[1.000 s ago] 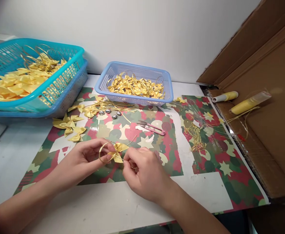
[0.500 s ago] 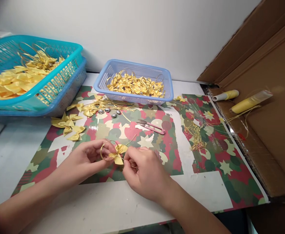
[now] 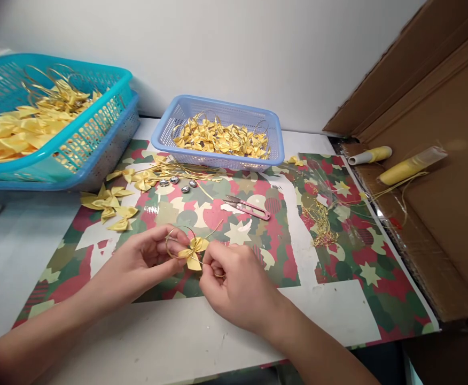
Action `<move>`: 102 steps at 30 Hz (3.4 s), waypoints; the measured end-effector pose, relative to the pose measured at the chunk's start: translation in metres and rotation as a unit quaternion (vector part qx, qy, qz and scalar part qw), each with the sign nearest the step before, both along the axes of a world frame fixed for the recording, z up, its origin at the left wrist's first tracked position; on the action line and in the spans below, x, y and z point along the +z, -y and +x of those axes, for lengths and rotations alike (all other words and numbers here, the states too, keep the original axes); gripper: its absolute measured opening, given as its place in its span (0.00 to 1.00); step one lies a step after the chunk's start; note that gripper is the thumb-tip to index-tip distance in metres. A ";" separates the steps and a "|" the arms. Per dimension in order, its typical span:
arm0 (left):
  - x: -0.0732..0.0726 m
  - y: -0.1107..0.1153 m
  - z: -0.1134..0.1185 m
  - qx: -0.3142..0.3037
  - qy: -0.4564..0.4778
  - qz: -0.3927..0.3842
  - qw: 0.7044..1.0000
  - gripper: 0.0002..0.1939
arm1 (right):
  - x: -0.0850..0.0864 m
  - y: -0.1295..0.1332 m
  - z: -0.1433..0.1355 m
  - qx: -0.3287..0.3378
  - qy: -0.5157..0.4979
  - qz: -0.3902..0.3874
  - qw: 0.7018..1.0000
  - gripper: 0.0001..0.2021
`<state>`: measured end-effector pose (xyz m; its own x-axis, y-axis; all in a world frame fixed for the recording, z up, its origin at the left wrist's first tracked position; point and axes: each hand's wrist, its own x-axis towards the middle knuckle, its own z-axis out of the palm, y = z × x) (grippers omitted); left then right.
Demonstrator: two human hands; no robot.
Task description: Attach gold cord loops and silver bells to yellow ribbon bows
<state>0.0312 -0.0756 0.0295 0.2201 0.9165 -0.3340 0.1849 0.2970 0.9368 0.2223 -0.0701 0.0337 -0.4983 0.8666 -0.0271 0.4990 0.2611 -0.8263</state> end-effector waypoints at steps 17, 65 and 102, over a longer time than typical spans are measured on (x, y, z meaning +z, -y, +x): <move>-0.003 0.004 0.001 0.019 -0.028 0.044 0.998 0.09 | -0.002 0.003 -0.006 -0.029 -0.047 -0.058 0.997 0.08; -0.006 0.006 -0.001 0.016 -0.034 0.081 0.996 0.04 | -0.009 0.003 -0.004 -0.040 -0.072 -0.126 0.989 0.08; 0.003 0.005 -0.001 0.071 -0.039 0.125 0.989 0.10 | -0.016 0.003 -0.008 -0.037 -0.190 -0.192 0.962 0.09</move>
<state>0.0303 -0.0807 0.0323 0.0664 0.9923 -0.1044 0.2322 0.0864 0.9688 0.2140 -0.0734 0.0181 -0.4730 0.8622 -0.1811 0.1477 -0.1251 -0.9811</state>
